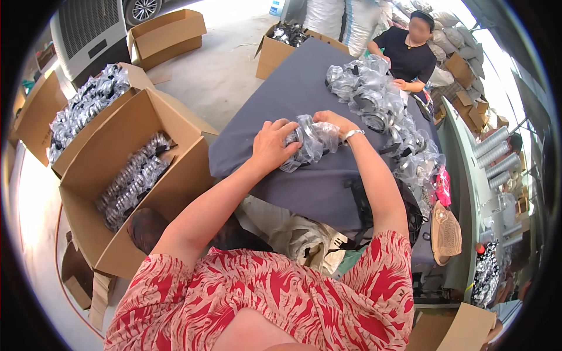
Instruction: The person takes packaged metal components from a table and arranges them neatly into a cardboard box by hand.
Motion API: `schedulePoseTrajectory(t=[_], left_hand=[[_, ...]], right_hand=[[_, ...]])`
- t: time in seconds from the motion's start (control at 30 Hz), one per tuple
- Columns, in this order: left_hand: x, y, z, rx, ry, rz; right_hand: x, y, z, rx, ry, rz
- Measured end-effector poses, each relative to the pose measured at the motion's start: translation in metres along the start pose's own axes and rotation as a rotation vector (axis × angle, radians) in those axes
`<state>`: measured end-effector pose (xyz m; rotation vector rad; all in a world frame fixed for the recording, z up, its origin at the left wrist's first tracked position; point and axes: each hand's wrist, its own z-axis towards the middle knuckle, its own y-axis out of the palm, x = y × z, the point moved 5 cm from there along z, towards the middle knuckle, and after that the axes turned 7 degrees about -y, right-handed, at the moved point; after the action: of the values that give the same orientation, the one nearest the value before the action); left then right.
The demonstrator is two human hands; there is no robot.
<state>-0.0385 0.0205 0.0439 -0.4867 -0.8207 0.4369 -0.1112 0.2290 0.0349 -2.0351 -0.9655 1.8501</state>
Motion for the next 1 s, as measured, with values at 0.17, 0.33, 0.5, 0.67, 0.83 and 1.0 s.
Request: schedulePoseTrajectory(t=[0.17, 0.33, 0.5, 0.67, 0.83, 1.0], left_hand=[[-0.003, 0.0, 0.002, -0.051, -0.04, 0.026], [0.007, -0.001, 0.009, -0.131, -0.042, 0.073], [0.01, 0.002, 0.018, -0.29, 0.021, 0.337], [0.012, 0.01, 0.02, -0.268, 0.064, 0.258], [0.008, 0.008, 0.022, -0.219, 0.068, 0.224], [0.008, 0.006, 0.015, -0.226, 0.049, 0.25]], right_hand=[[-0.016, 0.027, 0.013, -0.185, -0.141, -0.142], [-0.023, 0.042, 0.006, -0.11, -0.177, -0.323], [-0.008, 0.041, 0.013, 0.049, -0.173, -0.24], [0.004, -0.039, -0.017, 0.53, -0.001, -0.479], [0.039, -0.134, -0.087, 1.067, 0.318, -1.188], [0.113, -0.152, -0.123, 1.085, 0.608, -1.163]])
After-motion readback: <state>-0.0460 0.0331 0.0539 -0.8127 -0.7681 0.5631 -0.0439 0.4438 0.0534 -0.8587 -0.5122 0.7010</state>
